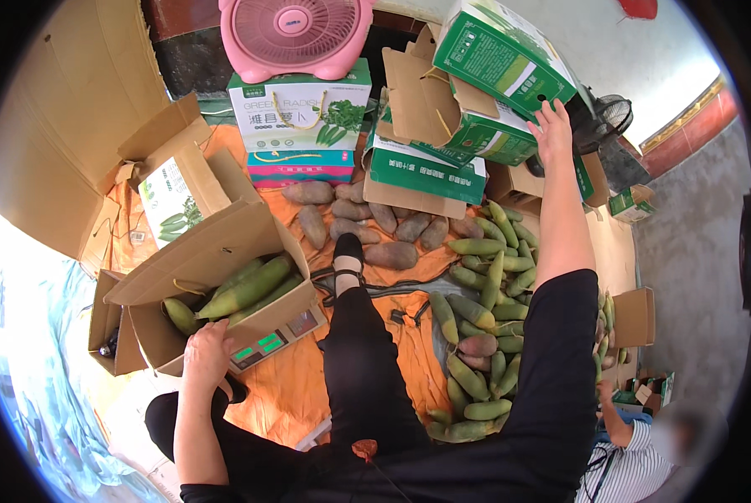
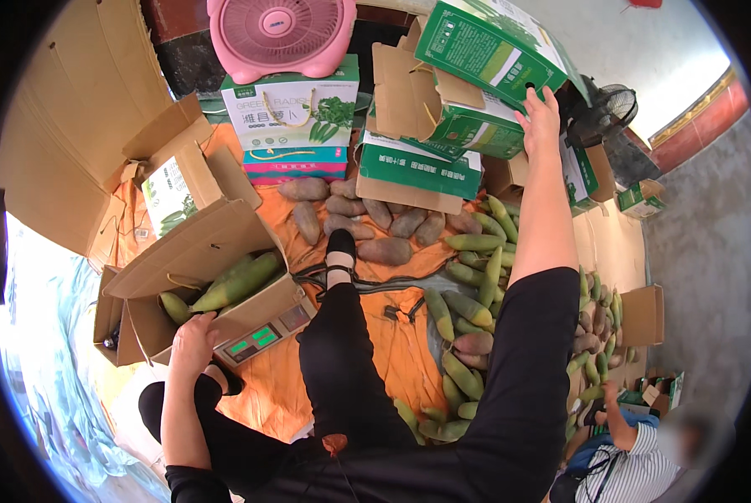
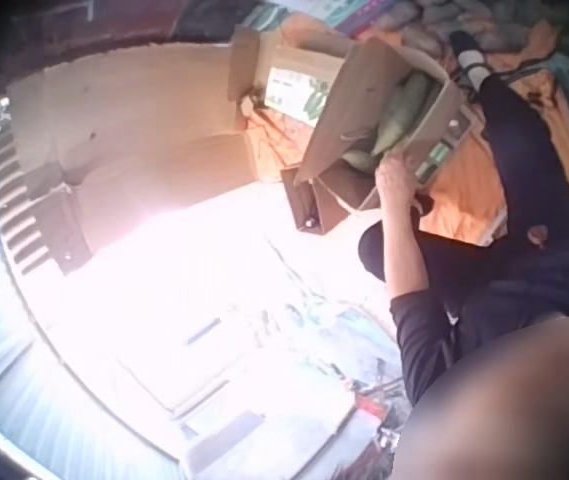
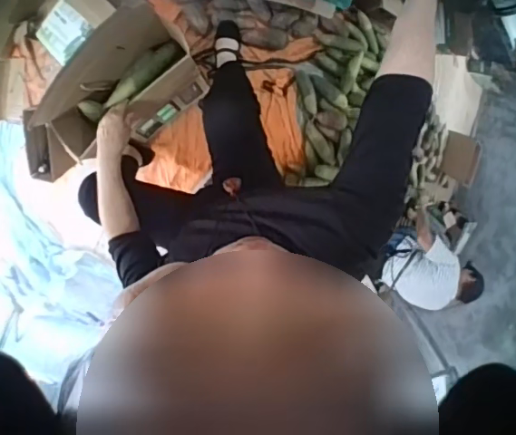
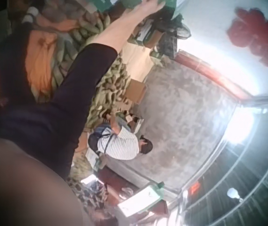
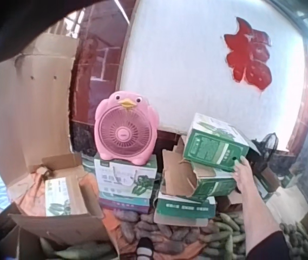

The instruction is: Sort and weigh produce (cucumbers or similar gourds) into boxes in a factory environment.

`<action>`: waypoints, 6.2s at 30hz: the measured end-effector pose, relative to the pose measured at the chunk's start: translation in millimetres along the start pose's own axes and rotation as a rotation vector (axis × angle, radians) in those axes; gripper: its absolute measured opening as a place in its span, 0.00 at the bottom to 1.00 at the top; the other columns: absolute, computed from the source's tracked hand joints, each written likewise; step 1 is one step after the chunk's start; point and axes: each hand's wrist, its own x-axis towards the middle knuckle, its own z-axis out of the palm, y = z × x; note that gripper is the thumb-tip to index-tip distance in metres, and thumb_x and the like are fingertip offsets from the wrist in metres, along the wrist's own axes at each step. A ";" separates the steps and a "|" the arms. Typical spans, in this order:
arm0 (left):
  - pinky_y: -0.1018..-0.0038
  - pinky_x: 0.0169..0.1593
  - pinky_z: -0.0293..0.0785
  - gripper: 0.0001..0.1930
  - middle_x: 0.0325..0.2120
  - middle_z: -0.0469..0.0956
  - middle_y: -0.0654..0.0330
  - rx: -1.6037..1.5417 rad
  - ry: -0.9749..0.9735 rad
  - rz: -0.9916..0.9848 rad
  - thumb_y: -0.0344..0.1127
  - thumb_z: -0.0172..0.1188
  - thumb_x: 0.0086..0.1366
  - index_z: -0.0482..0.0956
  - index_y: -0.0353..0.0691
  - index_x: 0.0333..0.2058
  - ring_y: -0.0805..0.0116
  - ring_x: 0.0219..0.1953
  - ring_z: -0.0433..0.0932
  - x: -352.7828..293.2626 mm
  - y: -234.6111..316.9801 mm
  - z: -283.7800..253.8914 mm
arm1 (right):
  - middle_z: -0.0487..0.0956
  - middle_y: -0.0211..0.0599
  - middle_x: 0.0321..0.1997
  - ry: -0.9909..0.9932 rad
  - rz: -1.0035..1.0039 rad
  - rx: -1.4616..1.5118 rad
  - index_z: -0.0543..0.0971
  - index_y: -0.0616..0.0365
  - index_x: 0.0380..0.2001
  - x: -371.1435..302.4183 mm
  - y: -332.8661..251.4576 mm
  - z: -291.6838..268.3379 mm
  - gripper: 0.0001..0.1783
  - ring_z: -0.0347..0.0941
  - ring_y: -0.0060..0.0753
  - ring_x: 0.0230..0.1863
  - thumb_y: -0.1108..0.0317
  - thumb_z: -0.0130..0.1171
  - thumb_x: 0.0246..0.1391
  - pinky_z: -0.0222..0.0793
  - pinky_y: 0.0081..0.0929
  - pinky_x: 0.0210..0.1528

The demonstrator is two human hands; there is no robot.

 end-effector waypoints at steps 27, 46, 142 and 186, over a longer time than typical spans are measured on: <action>0.63 0.51 0.69 0.21 0.46 0.74 0.43 -0.009 -0.051 -0.004 0.25 0.53 0.59 0.69 0.36 0.53 0.46 0.49 0.73 -17.9 -5.3 -0.5 | 0.80 0.44 0.36 -0.876 0.351 -1.083 0.79 0.60 0.32 -547.3 289.2 -165.3 0.09 0.76 0.43 0.37 0.70 0.50 0.52 0.71 0.37 0.40; 0.64 0.53 0.68 0.22 0.49 0.73 0.45 0.031 -0.024 -0.009 0.27 0.52 0.61 0.68 0.37 0.55 0.50 0.51 0.73 -19.7 -14.8 4.2 | 0.77 0.49 0.42 -0.880 0.920 -1.286 0.76 0.58 0.40 -604.8 307.0 -220.3 0.31 0.72 0.51 0.49 0.54 0.67 0.29 0.70 0.40 0.48; 0.62 0.52 0.66 0.20 0.41 0.77 0.53 -0.062 0.392 -0.098 0.34 0.59 0.56 0.74 0.39 0.49 0.54 0.47 0.73 -33.8 -52.2 -12.5 | 0.77 0.28 0.41 -0.755 0.285 -0.495 0.76 0.54 0.42 -311.4 122.7 202.1 0.17 0.71 0.23 0.41 0.57 0.60 0.52 0.64 0.24 0.42; 0.64 0.37 0.75 0.24 0.18 0.78 0.49 -0.041 0.042 -0.600 0.50 0.55 0.58 0.79 0.30 0.21 0.57 0.27 0.80 -24.6 -190.3 -12.5 | 0.78 0.57 0.40 -1.077 0.050 -1.236 0.80 0.62 0.36 -328.5 123.0 230.8 0.23 0.73 0.54 0.46 0.52 0.53 0.48 0.67 0.42 0.48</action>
